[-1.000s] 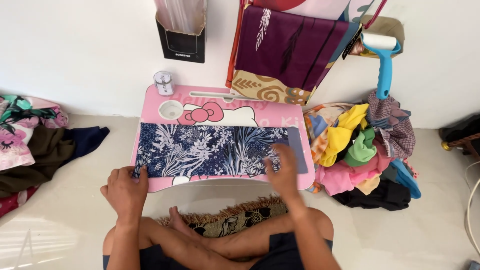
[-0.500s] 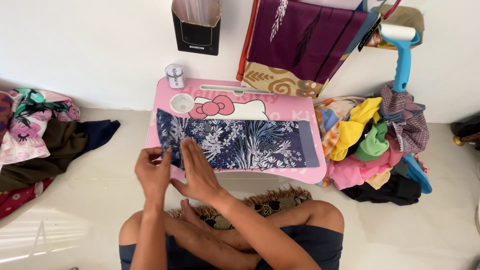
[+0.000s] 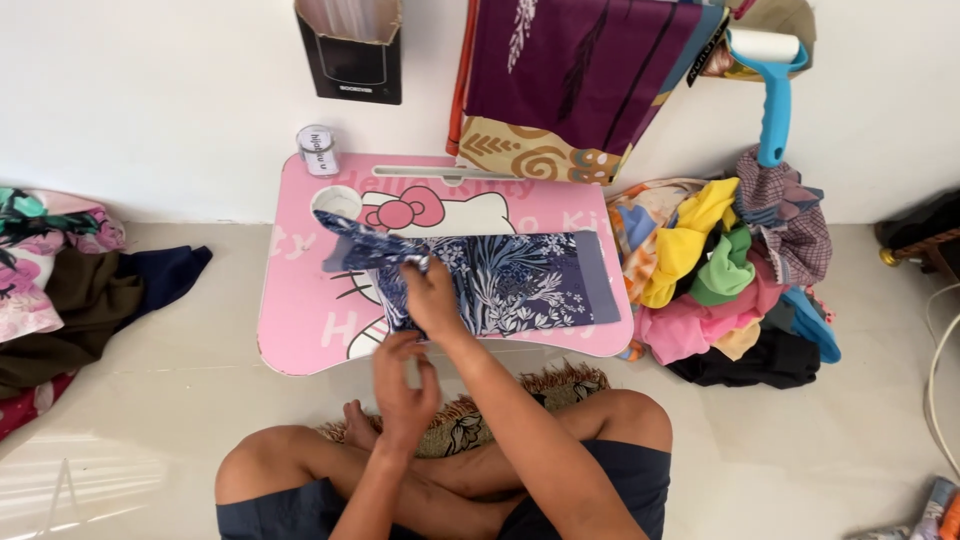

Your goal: Cleaning a piece of fabric with a lint roller, folding it, and applying a label.

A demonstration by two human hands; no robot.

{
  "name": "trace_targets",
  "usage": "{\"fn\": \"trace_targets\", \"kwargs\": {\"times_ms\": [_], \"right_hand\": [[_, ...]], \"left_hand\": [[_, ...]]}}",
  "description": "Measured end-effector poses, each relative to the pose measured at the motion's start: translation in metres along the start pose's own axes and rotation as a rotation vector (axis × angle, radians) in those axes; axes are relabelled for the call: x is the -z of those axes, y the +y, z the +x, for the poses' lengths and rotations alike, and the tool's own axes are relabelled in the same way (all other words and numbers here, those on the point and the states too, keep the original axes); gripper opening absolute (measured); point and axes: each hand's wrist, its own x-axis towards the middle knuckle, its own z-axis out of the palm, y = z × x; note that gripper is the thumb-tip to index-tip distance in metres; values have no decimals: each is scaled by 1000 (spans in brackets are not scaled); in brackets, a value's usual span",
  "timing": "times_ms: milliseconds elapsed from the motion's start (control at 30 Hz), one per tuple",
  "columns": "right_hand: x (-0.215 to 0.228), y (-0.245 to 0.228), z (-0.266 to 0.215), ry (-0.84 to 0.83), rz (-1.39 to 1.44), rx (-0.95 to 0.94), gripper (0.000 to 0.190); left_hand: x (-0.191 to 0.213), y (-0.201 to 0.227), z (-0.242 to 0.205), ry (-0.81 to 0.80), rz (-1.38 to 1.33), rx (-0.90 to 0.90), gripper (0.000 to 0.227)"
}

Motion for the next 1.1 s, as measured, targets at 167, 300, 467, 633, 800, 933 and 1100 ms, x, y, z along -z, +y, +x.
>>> {"fn": "trace_targets", "kwargs": {"times_ms": [167, 300, 467, 633, 800, 933, 1100], "right_hand": [[49, -10, 21, 345, 273, -244, 20], [130, 19, 25, 637, 462, -234, 25], [218, 63, 10, 664, 598, -245, 26], [243, 23, -4, 559, 264, -300, 51], [253, 31, 9, 369, -487, -90, 74], [260, 38, 10, 448, -537, -44, 37], [278, 46, 1, 455, -198, -246, 35]], "left_hand": [[-29, 17, -17, -360, 373, -322, 41], [-48, 30, -17, -534, 551, -387, 63], [-61, 26, -26, -592, 652, -378, 70], [-63, 29, -30, -597, 710, -356, 68], [-62, 26, -35, -637, 722, -281, 70], [-60, 26, -35, -636, 754, -274, 71], [-62, 22, -41, -674, 787, -277, 75]]}}
